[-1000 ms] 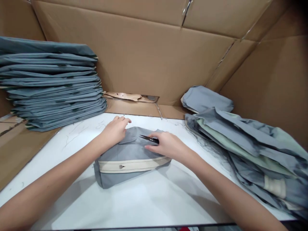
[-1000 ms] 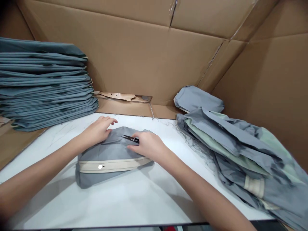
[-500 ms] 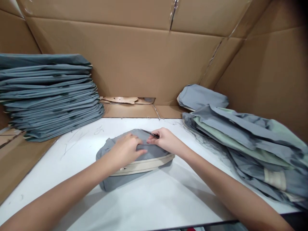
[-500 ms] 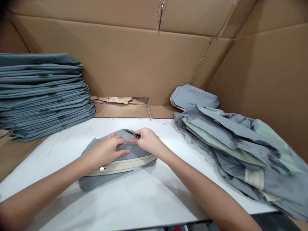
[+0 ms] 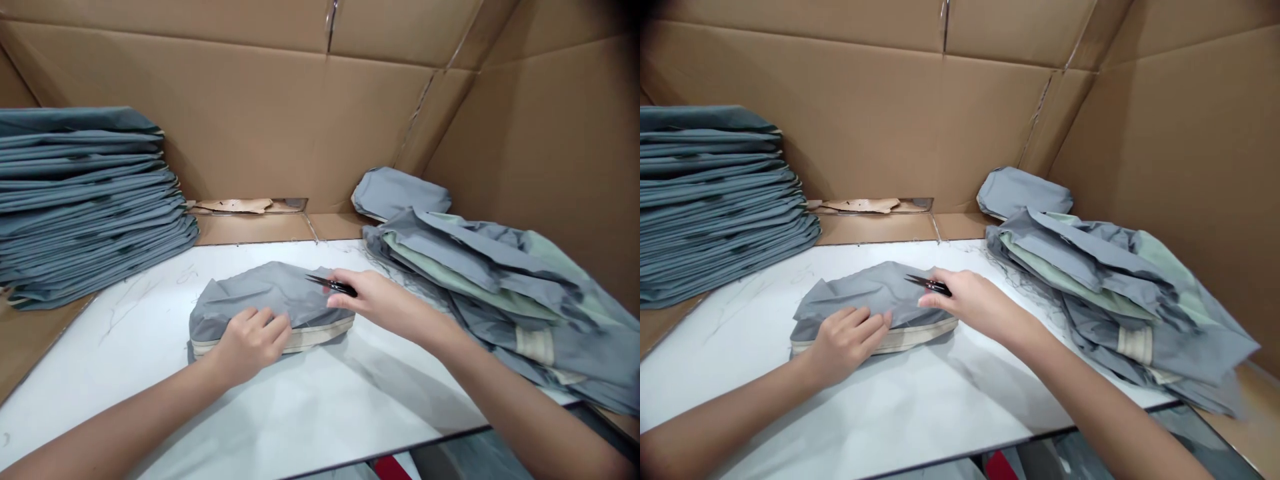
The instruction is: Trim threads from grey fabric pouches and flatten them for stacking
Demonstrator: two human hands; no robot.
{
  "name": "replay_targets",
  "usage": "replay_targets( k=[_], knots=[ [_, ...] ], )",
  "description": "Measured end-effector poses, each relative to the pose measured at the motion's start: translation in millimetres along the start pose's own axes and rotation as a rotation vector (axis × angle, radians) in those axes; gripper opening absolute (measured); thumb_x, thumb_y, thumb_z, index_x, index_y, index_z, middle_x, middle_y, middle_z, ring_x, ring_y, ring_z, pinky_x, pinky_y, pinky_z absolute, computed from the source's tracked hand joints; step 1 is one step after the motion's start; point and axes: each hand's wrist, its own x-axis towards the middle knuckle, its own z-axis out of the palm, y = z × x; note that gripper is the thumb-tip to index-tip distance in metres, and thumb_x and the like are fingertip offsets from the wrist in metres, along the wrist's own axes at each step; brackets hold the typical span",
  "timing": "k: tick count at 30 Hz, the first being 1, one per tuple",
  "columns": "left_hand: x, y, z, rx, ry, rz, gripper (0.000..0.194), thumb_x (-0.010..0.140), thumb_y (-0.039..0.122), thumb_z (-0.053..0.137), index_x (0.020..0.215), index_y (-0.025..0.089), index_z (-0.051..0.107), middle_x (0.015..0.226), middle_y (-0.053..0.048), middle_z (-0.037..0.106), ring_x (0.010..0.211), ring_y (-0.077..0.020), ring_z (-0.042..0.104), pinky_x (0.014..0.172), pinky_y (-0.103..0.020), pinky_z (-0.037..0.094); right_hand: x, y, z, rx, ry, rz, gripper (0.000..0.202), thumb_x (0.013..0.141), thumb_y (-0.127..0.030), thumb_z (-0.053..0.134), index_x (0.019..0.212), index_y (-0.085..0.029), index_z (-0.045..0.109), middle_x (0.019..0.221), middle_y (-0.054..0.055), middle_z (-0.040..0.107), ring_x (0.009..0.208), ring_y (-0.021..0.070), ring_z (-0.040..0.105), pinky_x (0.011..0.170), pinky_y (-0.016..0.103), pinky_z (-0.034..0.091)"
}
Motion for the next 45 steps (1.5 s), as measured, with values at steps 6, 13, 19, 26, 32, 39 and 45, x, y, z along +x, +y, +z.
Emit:
replay_targets(
  k=[6,13,19,26,32,39,45],
  knots=[
    [0.7,-0.1,-0.5,0.005,0.009,-0.004,0.013,0.076,0.004,0.05,0.07,0.015,0.053,0.065,0.002,0.057,0.055,-0.009,0.04,0.051,-0.027,0.023,-20.8,5.2,10.6,-0.462,-0.003,-0.061,0.052,0.084,-0.059,0.022,0.091,-0.022,0.056,0.066,0.002,0.059,0.052,0.0044,0.041,0.054,0.019,0.01],
    [-2.5,-0.2,6.1,0.012,0.077,0.002,0.008,0.073,0.007,0.056,0.074,0.014,0.052,0.064,0.003,0.055,0.054,-0.0088,0.039,0.05,-0.027,0.024,-8.2,13.7,19.6,-0.72,0.23,-0.423,0.039,0.087,-0.048,0.031,0.075,-0.018,0.053,0.052,-0.001,0.053,0.043,0.0016,0.036,0.053,0.022,0.003],
    [-6.1,-1.0,8.0,0.015,0.066,0.019,0.01,0.072,0.008,0.057,0.075,0.014,0.051,0.064,0.003,0.053,0.055,-0.009,0.039,0.05,-0.028,0.024,-0.7,9.6,17.1,-0.786,0.202,-0.476,0.039,0.086,-0.049,0.032,0.074,-0.018,0.052,0.051,-0.002,0.051,0.039,0.0011,0.028,0.053,0.021,0.003],
    [-7.6,0.1,9.8,0.029,0.084,0.023,0.009,0.073,0.008,0.058,0.074,0.014,0.05,0.064,0.003,0.052,0.055,-0.0084,0.039,0.05,-0.027,0.025,8.5,16.0,22.9,-0.742,0.149,-0.469,0.044,0.086,-0.053,0.026,0.078,-0.02,0.054,0.057,-0.002,0.055,0.041,0.0005,0.028,0.053,0.02,0.004],
    [-7.0,-0.1,11.2,0.038,0.108,0.025,0.01,0.071,0.011,0.062,0.073,0.014,0.052,0.065,0.003,0.053,0.053,-0.0086,0.038,0.049,-0.027,0.024,12.1,19.9,25.4,-0.693,0.129,-0.486,0.046,0.088,-0.051,0.023,0.077,-0.02,0.055,0.057,-0.002,0.055,0.042,0.0001,0.027,0.052,0.021,0.005],
    [-5.3,-0.1,11.6,0.047,0.116,0.026,0.009,0.073,0.012,0.061,0.077,0.014,0.054,0.062,0.003,0.052,0.054,-0.0081,0.041,0.048,-0.027,0.025,15.5,20.6,25.2,-0.69,0.124,-0.508,0.045,0.088,-0.05,0.025,0.076,-0.02,0.056,0.057,-0.002,0.054,0.042,0.0,0.027,0.052,0.02,0.005],
    [-5.0,-1.1,9.8,0.048,0.124,0.014,0.008,0.073,0.008,0.058,0.076,0.014,0.053,0.059,0.003,0.05,0.051,-0.0078,0.039,0.048,-0.027,0.024,16.5,25.4,24.5,-0.62,0.142,-0.467,0.047,0.088,-0.051,0.024,0.075,-0.02,0.057,0.057,-0.003,0.056,0.044,0.0,0.035,0.05,0.018,0.009]
  ],
)
